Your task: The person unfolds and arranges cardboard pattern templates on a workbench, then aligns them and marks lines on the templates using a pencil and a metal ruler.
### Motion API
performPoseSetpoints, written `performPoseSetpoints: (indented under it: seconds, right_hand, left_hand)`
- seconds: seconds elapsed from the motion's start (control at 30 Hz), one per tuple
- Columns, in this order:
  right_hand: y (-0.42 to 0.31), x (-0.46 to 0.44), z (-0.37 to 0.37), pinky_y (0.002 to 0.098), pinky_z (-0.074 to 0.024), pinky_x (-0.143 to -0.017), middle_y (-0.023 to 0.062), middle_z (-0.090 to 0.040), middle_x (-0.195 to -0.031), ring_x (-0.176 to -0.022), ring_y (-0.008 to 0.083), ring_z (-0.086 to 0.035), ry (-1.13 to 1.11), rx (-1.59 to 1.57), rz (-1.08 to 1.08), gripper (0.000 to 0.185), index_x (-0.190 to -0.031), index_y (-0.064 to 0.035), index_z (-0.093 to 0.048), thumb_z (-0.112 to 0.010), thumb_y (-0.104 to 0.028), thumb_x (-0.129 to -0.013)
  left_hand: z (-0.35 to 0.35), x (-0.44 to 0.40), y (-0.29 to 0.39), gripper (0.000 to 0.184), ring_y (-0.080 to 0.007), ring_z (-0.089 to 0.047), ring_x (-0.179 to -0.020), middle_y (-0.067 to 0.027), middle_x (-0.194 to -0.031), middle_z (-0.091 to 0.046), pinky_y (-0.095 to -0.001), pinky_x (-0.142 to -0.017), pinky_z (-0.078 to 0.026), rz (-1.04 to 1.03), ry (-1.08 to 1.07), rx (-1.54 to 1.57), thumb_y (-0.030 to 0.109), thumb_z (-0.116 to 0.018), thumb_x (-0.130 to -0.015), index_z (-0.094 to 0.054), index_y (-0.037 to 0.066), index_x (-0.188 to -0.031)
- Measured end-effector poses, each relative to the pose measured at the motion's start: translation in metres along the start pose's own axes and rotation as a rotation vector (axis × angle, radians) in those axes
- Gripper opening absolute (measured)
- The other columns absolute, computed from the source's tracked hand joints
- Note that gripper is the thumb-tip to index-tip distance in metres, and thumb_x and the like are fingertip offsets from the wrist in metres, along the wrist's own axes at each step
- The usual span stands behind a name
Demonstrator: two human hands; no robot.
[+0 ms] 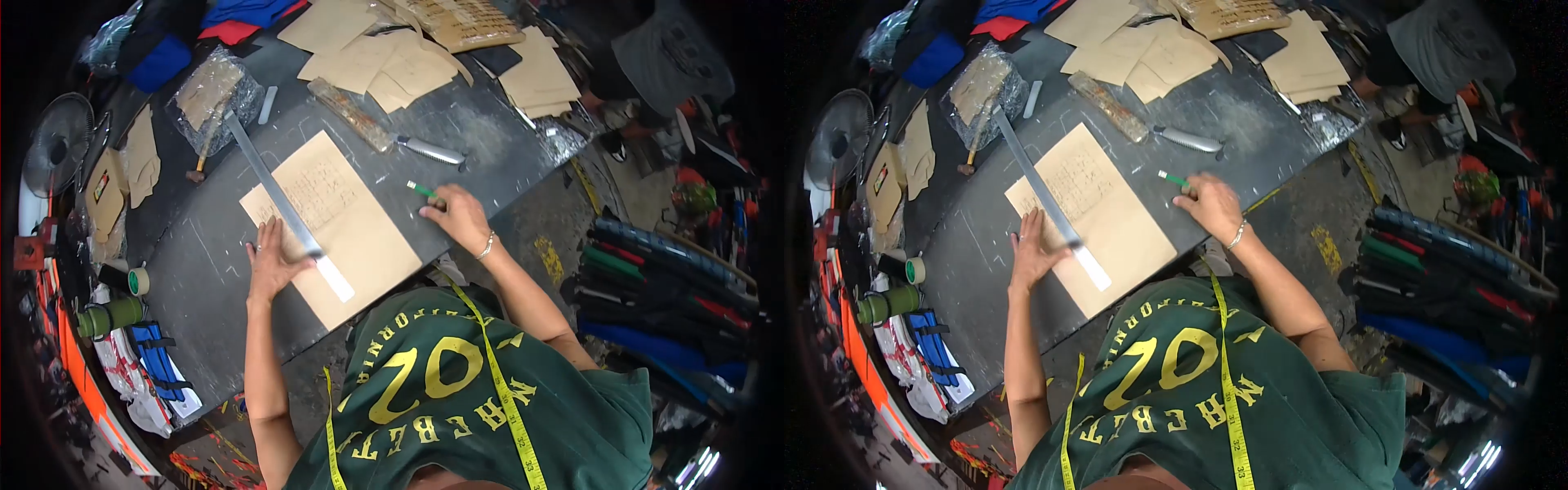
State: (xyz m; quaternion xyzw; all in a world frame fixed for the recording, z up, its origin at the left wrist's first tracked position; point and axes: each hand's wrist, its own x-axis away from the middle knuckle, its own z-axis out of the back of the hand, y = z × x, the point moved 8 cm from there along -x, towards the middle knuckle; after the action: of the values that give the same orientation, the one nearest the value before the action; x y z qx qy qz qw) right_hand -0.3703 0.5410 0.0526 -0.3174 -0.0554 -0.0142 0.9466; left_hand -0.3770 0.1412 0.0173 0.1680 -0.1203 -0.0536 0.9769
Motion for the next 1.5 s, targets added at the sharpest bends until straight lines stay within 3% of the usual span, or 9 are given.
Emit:
performPoseSetpoints:
  seconds: [0.1,0.23,0.47,0.73,1.0,1.13,1.27,1.3,1.5]
  right_hand:
    - [0.02,-0.056,0.025,0.0465,-0.055,-0.087,0.0146,-0.061,-0.112,-0.099,0.0375,-0.067,0.1,0.006,0.144,0.045,-0.117,-0.0065,-0.069,-0.086,-0.027,-0.08]
    - [0.035,-0.108,0.025,0.0469,-0.0552,-0.09,0.0133,-0.058,-0.122,-0.101,0.0382,-0.068,-0.025,0.042,0.197,0.052,-0.125,-0.0083,-0.066,-0.085,-0.026,-0.081]
    - [0.093,-0.134,0.07,0.045,-0.0568,-0.084,0.0107,-0.066,-0.111,-0.097,0.0356,-0.071,-0.068,-0.009,0.203,0.038,-0.116,-0.0094,-0.072,-0.083,-0.024,-0.083]
    - [0.137,-0.191,0.128,0.043,-0.0554,-0.077,0.0112,-0.067,-0.109,-0.091,0.0347,-0.07,0.205,-0.127,0.18,0.037,-0.116,-0.0077,-0.074,-0.084,-0.022,-0.083]
    - [0.193,-0.204,0.191,0.0368,-0.0545,-0.079,0.0123,-0.069,-0.105,-0.093,0.0295,-0.07,0.382,-0.198,0.146,0.039,-0.118,-0.0059,-0.074,-0.084,-0.027,-0.087]
    - [0.249,-0.227,0.211,0.0424,-0.0538,-0.086,0.0153,-0.069,-0.109,-0.099,0.0333,-0.07,0.342,-0.068,-0.124,0.04,-0.122,-0.0056,-0.073,-0.08,-0.027,-0.089]
    - [0.266,-0.246,0.211,0.046,-0.0531,-0.087,0.0176,-0.068,-0.11,-0.102,0.0379,-0.068,0.344,0.11,-0.086,0.04,-0.124,-0.0053,-0.072,-0.078,-0.026,-0.09]
    - [0.258,-0.242,0.213,0.045,-0.0531,-0.087,0.0176,-0.068,-0.111,-0.1,0.0398,-0.067,0.395,0.061,-0.047,0.039,-0.123,-0.0052,-0.072,-0.078,-0.026,-0.09]
    - [0.182,-0.209,0.169,0.036,-0.0525,-0.077,0.0137,-0.071,-0.085,-0.081,0.0255,-0.068,0.223,-0.287,0.007,0.032,-0.109,-0.0038,-0.076,-0.076,-0.033,-0.095]
  left_hand:
    - [0.053,-0.03,0.044,0.082,-0.0414,-0.057,-0.135,-0.0262,-0.144,-0.059,-0.0559,-0.119,-0.034,0.042,0.289,0.224,0.049,-0.081,-0.085,-0.056,-0.003,-0.143]
    - [0.057,-0.109,0.149,0.056,-0.0432,-0.062,-0.123,-0.0238,-0.13,-0.066,-0.0463,-0.105,-0.049,-0.172,0.461,0.179,0.03,-0.079,-0.09,-0.063,0.0,-0.135]
    - [0.008,-0.217,0.204,0.07,-0.0507,-0.047,-0.135,-0.0331,-0.149,-0.045,-0.0523,-0.112,-0.044,0.235,0.542,0.116,0.029,-0.079,-0.088,-0.05,0.003,-0.146]
    - [-0.045,-0.252,0.202,0.066,-0.066,-0.02,-0.146,-0.0481,-0.159,-0.012,-0.0596,-0.124,-0.024,0.171,0.516,0.161,0.01,-0.052,-0.097,-0.032,0.0,-0.159]
    - [-0.004,-0.339,0.117,0.07,-0.0631,-0.019,-0.15,-0.0369,-0.167,-0.01,-0.0589,-0.126,-0.02,0.424,0.274,-0.166,0.019,-0.053,-0.097,-0.03,0.008,-0.162]
    - [0.005,-0.352,0.192,0.085,-0.0494,-0.022,-0.155,-0.023,-0.172,-0.019,-0.0593,-0.126,-0.02,0.009,0.057,-0.271,0.046,-0.063,-0.092,-0.03,0.015,-0.164]
    - [-0.001,-0.36,0.223,0.098,-0.0443,-0.032,-0.152,-0.0256,-0.167,-0.029,-0.0491,-0.124,-0.034,0.047,0.048,-0.223,0.05,-0.071,-0.083,-0.031,0.011,-0.163]
    - [0.007,-0.358,0.234,0.081,-0.0455,-0.058,-0.131,-0.0256,-0.152,-0.05,-0.0491,-0.104,-0.054,-0.095,0.258,-0.277,0.039,-0.068,-0.085,-0.042,0.007,-0.155]
    - [0.015,-0.35,0.234,0.038,-0.0372,-0.073,-0.093,-0.0147,-0.11,-0.072,-0.0464,-0.081,-0.061,-0.097,0.403,-0.32,0.022,-0.064,-0.092,-0.062,0.012,-0.128]
